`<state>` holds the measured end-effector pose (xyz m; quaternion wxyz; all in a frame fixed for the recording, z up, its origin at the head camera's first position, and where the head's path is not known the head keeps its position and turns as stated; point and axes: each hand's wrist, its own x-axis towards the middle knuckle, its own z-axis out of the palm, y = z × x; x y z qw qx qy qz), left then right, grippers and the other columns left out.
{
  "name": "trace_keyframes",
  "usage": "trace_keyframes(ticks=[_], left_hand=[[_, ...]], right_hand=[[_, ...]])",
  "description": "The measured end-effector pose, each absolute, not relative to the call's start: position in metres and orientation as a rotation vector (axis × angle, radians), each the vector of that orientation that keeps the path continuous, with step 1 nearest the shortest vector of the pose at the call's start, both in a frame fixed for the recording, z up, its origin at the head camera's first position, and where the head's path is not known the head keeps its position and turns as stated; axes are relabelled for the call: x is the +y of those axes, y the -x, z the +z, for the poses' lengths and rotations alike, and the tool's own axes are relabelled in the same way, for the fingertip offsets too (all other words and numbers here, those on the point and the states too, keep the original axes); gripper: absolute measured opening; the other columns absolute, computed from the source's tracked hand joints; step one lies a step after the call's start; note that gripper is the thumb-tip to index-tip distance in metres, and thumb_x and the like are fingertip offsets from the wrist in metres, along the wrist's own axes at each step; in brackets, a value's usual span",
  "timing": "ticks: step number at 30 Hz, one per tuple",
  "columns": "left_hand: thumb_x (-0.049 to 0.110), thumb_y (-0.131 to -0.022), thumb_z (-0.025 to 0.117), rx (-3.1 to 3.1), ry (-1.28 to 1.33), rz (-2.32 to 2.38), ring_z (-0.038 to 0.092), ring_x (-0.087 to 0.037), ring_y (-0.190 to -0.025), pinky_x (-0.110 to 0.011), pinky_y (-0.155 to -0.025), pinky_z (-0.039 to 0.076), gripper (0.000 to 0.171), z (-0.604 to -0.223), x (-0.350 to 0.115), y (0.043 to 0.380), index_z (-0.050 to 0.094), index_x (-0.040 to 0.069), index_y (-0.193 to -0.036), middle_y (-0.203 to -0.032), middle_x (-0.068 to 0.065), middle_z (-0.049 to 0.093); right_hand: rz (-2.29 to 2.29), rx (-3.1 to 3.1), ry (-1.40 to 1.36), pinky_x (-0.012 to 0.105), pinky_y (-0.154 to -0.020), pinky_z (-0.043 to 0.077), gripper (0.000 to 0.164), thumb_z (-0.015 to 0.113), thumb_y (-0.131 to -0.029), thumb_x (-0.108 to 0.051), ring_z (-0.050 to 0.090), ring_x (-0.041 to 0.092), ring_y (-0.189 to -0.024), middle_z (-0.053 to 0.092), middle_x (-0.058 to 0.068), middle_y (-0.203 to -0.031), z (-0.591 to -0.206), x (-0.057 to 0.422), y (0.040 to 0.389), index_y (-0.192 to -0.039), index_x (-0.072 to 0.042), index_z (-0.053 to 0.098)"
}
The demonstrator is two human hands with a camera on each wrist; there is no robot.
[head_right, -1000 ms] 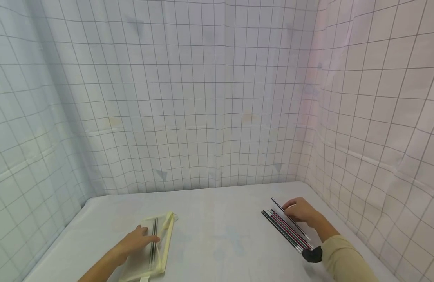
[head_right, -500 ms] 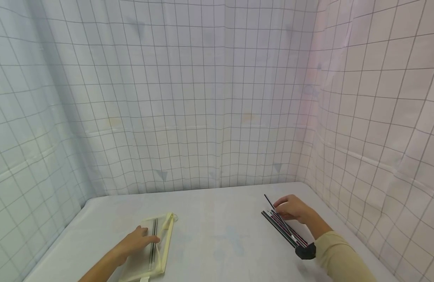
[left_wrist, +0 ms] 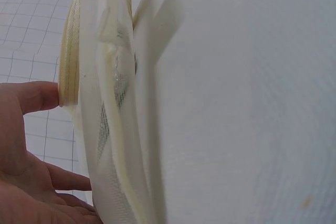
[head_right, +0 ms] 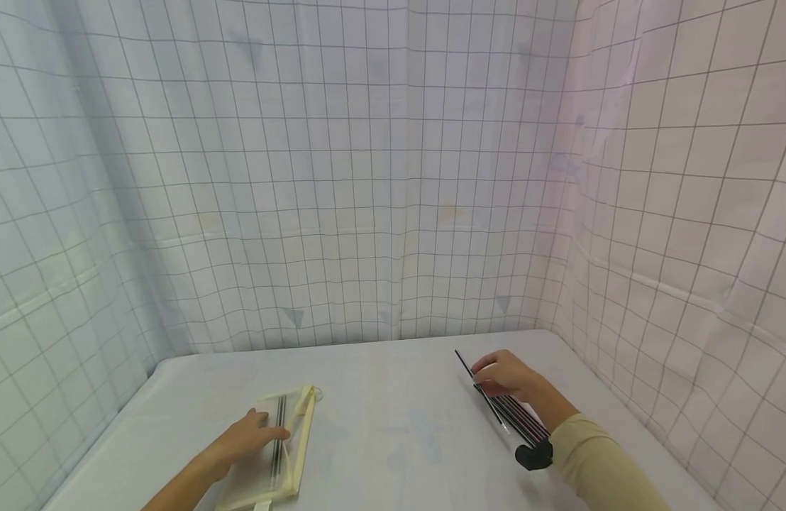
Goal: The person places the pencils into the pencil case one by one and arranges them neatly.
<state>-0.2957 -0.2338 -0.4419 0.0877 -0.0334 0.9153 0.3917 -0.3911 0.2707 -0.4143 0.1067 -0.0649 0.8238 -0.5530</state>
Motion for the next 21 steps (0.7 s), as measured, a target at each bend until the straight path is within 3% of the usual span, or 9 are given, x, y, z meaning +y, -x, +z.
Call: trace_keyframes(ticks=[21], left_hand=[[0.044,-0.086,0.073,2.733,0.125,1.141,0.016,-0.067,-0.14,-0.076,-0.11,0.023,0.098,-0.442,-0.233,0.298,0.033,-0.024,-0.144,-0.155,-0.049,0.008]], right_hand=[[-1.735,2.328,0.133,0.032,-0.07,0.061,0.021,0.073,-0.089,0.002,0.066,0.017,-0.073,0.069,0.012,-0.093,-0.415,0.206,0.395,-0.109,0.008,0.069]])
